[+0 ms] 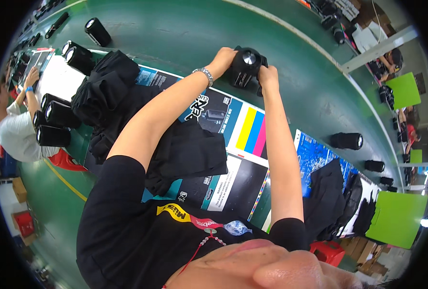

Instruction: The person fits black fabric covers onto cylindrical speaker units by hand. They slide the covers over the top of each speaker, pull them down to align with the base, and set the finished items back on the workbench.

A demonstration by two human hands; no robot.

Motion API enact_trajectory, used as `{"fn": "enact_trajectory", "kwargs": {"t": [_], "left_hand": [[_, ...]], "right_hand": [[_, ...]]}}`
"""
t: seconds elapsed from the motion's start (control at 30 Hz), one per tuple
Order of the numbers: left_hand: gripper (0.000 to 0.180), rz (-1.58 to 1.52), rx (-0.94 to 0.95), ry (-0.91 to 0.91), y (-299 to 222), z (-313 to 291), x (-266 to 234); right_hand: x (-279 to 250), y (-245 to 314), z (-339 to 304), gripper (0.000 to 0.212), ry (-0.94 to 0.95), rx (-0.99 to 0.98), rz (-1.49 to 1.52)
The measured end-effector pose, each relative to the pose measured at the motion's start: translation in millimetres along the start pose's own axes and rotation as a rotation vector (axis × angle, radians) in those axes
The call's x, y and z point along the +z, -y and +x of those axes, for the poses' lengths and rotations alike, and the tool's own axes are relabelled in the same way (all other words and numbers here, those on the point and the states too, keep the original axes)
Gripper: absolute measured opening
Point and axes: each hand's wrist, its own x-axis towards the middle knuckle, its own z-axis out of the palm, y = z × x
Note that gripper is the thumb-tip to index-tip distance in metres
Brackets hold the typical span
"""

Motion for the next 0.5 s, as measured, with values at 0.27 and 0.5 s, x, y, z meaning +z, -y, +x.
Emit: {"fn": "enact_trajectory", "kwargs": {"t": [0.27,0.5], "left_hand": [[0.022,0.834,0.629,-0.192,47,19,8],[0.030,0.689,0.369,-0.285,3,-4,44]], "right_hand": [[-11,-49,23,0.026,-0.002,-0.135,-0.197],[-28,-58,29,0.022,0.054,-0.234,-0.255]]}}
